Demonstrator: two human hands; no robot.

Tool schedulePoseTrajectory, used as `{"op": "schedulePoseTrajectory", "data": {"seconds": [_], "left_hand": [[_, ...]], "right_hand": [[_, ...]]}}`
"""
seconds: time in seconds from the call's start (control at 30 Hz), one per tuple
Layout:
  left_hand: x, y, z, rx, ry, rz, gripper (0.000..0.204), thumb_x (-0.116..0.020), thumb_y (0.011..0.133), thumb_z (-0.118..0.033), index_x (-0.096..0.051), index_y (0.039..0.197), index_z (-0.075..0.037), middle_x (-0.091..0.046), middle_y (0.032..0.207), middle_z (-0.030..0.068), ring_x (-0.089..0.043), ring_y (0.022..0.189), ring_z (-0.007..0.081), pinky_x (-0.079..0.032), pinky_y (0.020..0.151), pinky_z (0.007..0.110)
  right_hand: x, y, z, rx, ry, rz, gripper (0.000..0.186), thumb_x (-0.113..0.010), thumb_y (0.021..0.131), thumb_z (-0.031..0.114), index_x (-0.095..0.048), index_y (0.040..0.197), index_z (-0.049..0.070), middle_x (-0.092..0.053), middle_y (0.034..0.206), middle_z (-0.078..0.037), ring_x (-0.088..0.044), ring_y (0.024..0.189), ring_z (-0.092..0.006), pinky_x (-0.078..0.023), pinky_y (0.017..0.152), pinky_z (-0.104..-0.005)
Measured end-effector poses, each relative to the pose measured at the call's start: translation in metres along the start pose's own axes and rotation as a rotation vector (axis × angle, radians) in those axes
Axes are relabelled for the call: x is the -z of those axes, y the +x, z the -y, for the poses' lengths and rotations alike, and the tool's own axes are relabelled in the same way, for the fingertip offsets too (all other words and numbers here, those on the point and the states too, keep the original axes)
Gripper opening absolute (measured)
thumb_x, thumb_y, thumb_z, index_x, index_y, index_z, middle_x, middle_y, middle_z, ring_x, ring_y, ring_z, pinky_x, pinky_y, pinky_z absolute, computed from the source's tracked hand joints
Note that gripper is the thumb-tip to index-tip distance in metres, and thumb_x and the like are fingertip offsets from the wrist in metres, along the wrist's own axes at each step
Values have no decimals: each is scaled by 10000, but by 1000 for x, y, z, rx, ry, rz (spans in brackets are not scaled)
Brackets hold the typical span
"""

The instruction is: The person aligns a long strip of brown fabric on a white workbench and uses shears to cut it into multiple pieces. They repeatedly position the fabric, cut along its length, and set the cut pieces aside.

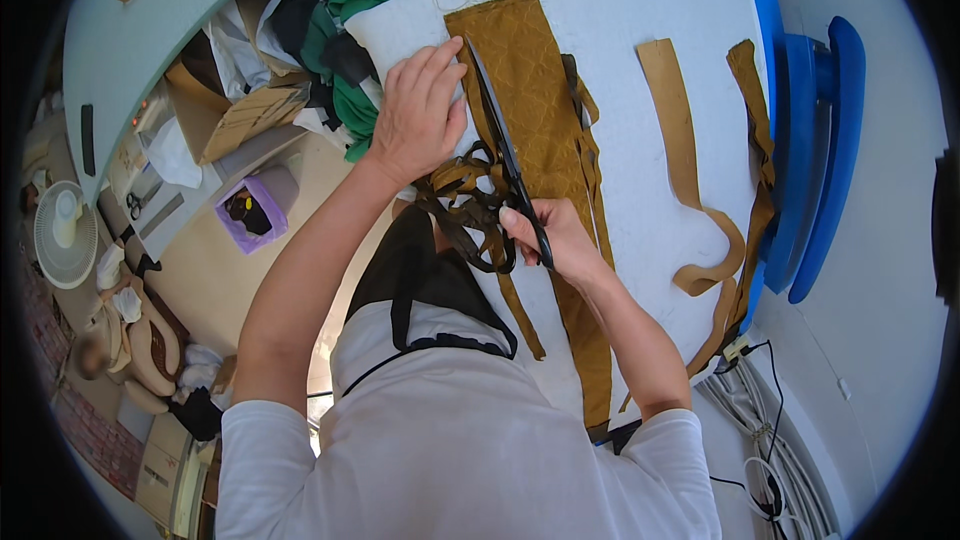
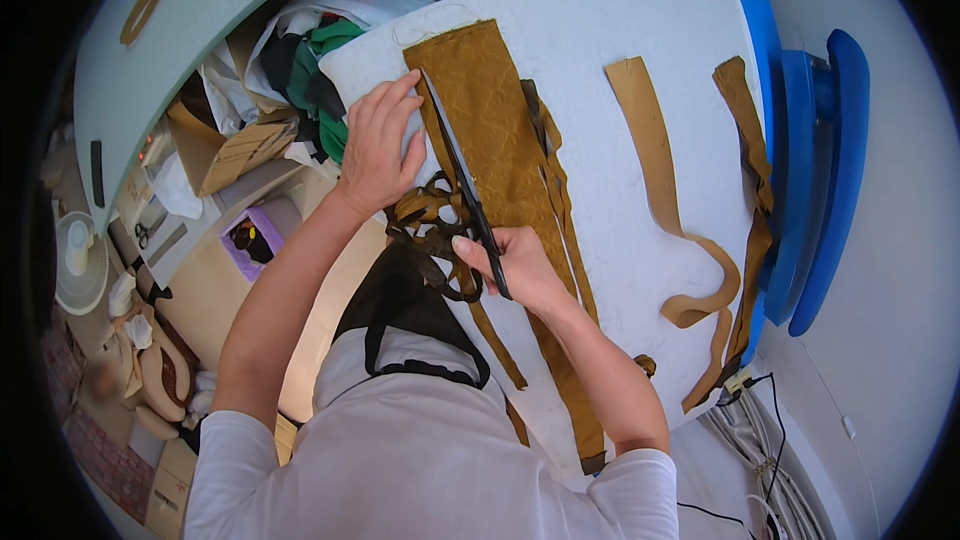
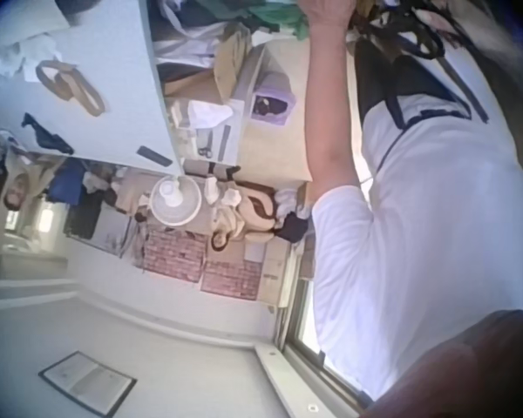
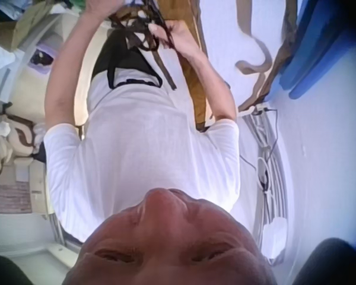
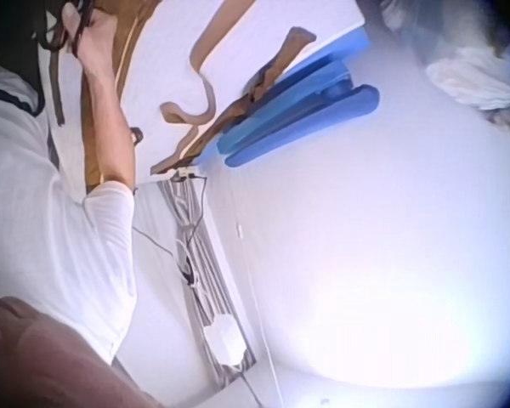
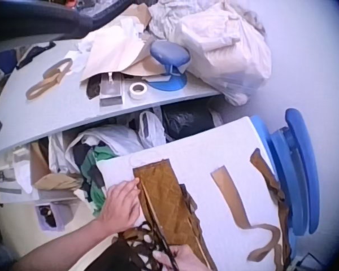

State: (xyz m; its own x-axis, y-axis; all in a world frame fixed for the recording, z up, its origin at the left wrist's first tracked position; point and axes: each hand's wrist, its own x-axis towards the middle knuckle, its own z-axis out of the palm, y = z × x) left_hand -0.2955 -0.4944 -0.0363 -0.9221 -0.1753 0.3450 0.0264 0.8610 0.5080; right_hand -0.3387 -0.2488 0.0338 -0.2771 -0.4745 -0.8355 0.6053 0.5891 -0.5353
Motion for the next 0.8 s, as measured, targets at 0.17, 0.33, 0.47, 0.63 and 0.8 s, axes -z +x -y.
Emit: {"op": "schedulePoseTrajectory", "data": {"seconds": [0.17,0.33,0.47,0.63,0.8], "left_hand": [[0,1,0,-4,-12,-2,409,-666,811,-78,-579,1199,18,-536,1451,182,-509,1293,352,-382,1073,467],[0,0,1,0,-33,-12,412,-667,800,-55,-564,1193,14,-537,1458,190,-512,1293,367,-376,1068,469],[1,1,1,0,-47,-13,427,-672,790,-41,-551,1196,10,-540,1458,197,-517,1288,375,-376,1061,471],[0,0,3,2,-40,-20,431,-672,793,-63,-562,1202,13,-544,1448,186,-518,1286,357,-383,1063,468],[1,-1,3,-8,-52,-25,438,-674,800,-38,-542,1215,8,-553,1439,201,-526,1276,376,-384,1057,474]], "right_hand": [[-2,5,8,-7,-36,-3,561,-792,881,543,-587,676,63,-530,554,5,-515,477,-75,-413,460,-234],[-3,5,8,-37,-43,1,546,-778,900,529,-595,686,61,-527,563,8,-498,480,-71,-408,461,-240],[-7,13,10,-7,-12,-2,528,-774,908,515,-615,716,50,-528,571,10,-498,486,-70,-410,468,-236],[-17,24,24,18,29,-17,517,-766,918,505,-620,732,46,-525,572,12,-497,487,-70,-406,469,-230],[-18,25,23,27,13,-32,545,-770,915,509,-585,652,68,-504,535,20,-476,448,-65,-375,429,-238]]}}
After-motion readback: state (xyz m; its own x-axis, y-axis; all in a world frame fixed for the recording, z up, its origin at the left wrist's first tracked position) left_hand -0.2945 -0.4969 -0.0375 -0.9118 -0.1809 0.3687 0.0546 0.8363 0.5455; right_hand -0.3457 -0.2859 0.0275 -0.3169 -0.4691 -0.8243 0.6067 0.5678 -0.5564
